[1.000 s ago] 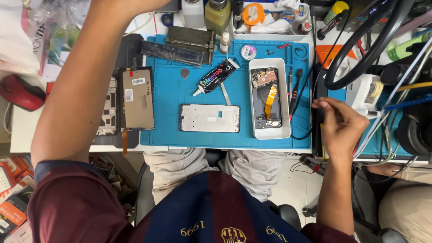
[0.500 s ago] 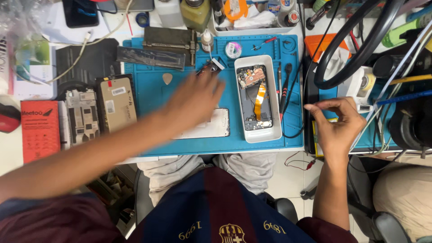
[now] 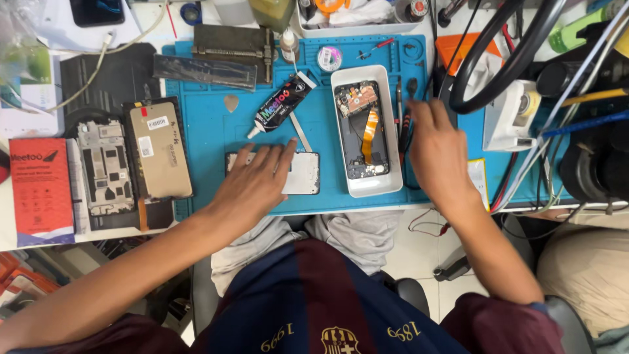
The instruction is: The person holds a disassembled phone frame and squeezes black adhesive from a tube along its inner edge, then uses a small metal tool to spread the adhesive around the frame's perimeter. They cap the tube, set it on the mat, and continue smoothing the adhesive with the tool while holding the frame.
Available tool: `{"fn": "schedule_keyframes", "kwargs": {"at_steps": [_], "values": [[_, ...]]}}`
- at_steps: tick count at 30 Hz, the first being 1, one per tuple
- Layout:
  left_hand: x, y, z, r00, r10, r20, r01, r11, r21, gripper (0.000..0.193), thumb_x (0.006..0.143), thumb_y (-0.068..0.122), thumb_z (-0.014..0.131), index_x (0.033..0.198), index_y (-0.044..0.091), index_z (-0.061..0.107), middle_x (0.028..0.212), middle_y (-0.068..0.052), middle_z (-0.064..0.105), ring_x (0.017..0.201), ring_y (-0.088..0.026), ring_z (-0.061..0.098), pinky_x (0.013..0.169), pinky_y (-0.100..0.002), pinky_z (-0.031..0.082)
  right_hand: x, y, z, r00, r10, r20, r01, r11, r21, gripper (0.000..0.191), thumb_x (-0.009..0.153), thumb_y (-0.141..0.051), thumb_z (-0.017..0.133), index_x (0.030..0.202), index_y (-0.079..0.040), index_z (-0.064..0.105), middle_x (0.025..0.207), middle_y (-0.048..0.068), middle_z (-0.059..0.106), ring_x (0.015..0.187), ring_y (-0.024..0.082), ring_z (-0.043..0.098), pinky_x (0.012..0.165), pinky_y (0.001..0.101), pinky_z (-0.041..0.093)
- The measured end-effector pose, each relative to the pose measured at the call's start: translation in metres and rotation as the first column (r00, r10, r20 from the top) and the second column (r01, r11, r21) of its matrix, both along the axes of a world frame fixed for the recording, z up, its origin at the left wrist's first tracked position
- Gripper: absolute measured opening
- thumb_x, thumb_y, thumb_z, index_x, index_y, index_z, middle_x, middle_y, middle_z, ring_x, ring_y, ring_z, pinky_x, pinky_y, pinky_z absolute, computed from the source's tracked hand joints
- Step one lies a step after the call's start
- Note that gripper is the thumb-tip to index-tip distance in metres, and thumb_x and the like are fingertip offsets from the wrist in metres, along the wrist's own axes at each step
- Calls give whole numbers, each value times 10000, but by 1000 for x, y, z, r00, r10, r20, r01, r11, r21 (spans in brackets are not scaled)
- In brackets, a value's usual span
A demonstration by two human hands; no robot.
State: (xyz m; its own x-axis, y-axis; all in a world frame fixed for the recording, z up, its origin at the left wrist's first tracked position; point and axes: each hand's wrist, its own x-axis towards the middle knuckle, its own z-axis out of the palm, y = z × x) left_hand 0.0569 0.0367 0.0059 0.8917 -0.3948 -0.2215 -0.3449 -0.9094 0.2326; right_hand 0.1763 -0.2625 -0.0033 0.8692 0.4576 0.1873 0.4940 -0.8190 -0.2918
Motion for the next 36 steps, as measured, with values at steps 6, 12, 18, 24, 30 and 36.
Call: {"fn": "schedule_keyframes", "kwargs": {"at_steps": [6,12,18,24,30,36], "values": [[-15,17,2,975,205,-85,-202,979,41,1059,733,242,840,1508,-100,205,1410,-254,452,1353,-384,408,1140,-566,278,48,17,-24,994,105,29,-97,976,-196,240,841,82,605,1071,74,676,1083,284,690,819,480,688,714,527,581],[-26,26,-1,964,265,-1,-263,955,-134,1067,710,234,856,1513,-106,241,1414,-258,466,1358,-387,428,1155,-530,304,68,8,-46,998,-56,-6,52,960,-276,101,864,-43,719,852,57,728,863,294,695,790,481,698,689,520,590],[-27,34,-9,967,220,130,-187,955,-229,1075,702,266,874,1519,-88,272,1337,-255,530,1291,-363,476,1101,-521,330,73,-1,-35,997,-74,-6,72,986,-151,167,865,-122,790,836,36,744,831,272,705,771,469,686,728,507,565],[-35,33,-1,910,338,239,-192,856,-479,1177,613,328,939,1538,-14,296,1254,-195,584,1242,-378,498,1085,-531,336,38,2,-20,973,-26,229,-9,989,147,134,1078,-3,716,1018,69,620,1007,216,682,908,374,711,774,455,556],[-40,29,-9,926,367,90,-145,565,-812,1180,681,263,940,1623,53,261,1356,-103,622,1265,-310,563,1141,-468,430,3,10,-4,942,-53,330,-113,879,464,52,1167,15,620,1180,58,594,1138,202,695,923,237,761,625,271,586],[-30,1,-4,971,122,-208,-155,-345,-926,1011,912,469,853,1675,156,269,1467,-81,493,1376,-299,578,1141,-453,476,-33,-9,15,968,-235,88,40,489,872,175,1231,-128,578,1339,-30,481,978,180,714,674,188,673,540,249,474]]}}
